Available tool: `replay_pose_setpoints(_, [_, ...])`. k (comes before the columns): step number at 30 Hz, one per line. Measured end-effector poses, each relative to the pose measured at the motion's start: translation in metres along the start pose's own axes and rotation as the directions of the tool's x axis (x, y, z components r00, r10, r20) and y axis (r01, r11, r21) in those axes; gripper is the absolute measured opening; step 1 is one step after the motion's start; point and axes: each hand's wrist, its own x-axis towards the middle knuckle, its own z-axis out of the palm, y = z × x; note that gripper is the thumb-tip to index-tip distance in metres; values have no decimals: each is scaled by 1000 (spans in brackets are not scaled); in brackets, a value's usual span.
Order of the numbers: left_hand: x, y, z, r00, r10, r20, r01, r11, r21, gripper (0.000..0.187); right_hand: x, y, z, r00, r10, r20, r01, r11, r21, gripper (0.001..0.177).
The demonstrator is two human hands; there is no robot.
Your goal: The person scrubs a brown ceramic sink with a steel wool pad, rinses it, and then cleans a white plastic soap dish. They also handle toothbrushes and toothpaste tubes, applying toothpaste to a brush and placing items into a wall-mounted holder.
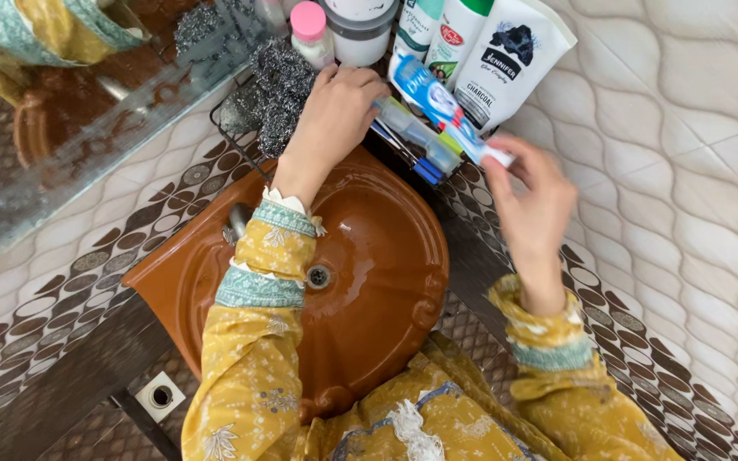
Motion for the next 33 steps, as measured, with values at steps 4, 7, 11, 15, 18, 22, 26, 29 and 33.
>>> replay_pose_setpoints(4, [4, -2, 1, 1000, -1, 8, 1, 999, -44, 21, 18, -2, 30, 976, -215, -44, 205, 965, -164, 17])
replay_pose_setpoints(7, [8, -6, 2, 999, -33, 22, 34, 997, -65, 18, 20, 5, 32, 955, -292, -59, 270, 932, -241, 16])
replay_pose_setpoints(11, [9, -11, 5, 1000, 15, -17, -17, 994, -107, 16, 16, 10, 31, 973, -228, -17, 220, 953, -207, 14])
replay_pose_setpoints(15, [12, -16, 12, 1000, 3, 12, -2, 991, -131, 11, 17, 8, 39, 981, -188, -54, 180, 975, -134, 14])
replay_pose_setpoints(18, [15, -20, 15, 999, 9, 40, -4, 991, -133, 11, 19, 6, 47, 990, -125, -58, 124, 992, -32, 11])
replay_pose_setpoints(22, [18, -20, 24, 999, -40, -2, 39, 985, -169, 14, 22, 7, 44, 996, -89, -30, 87, 994, -70, 11])
replay_pose_setpoints(26, [22, -14, 31, 999, -25, -46, 19, 992, -122, 14, 17, 3, 42, 935, -354, -16, 298, 810, -505, 19])
replay_pose_setpoints(29, [20, 2, 22, 974, -84, -210, 51, 986, -160, 12, 16, 3, 40, 985, -152, 79, 171, 913, -372, 24])
replay_pose_setpoints(33, [-28, 68, 13, 807, -447, -386, 201, 822, -533, 10, 6, -3, 35, 977, -143, 156, 191, 917, -351, 29])
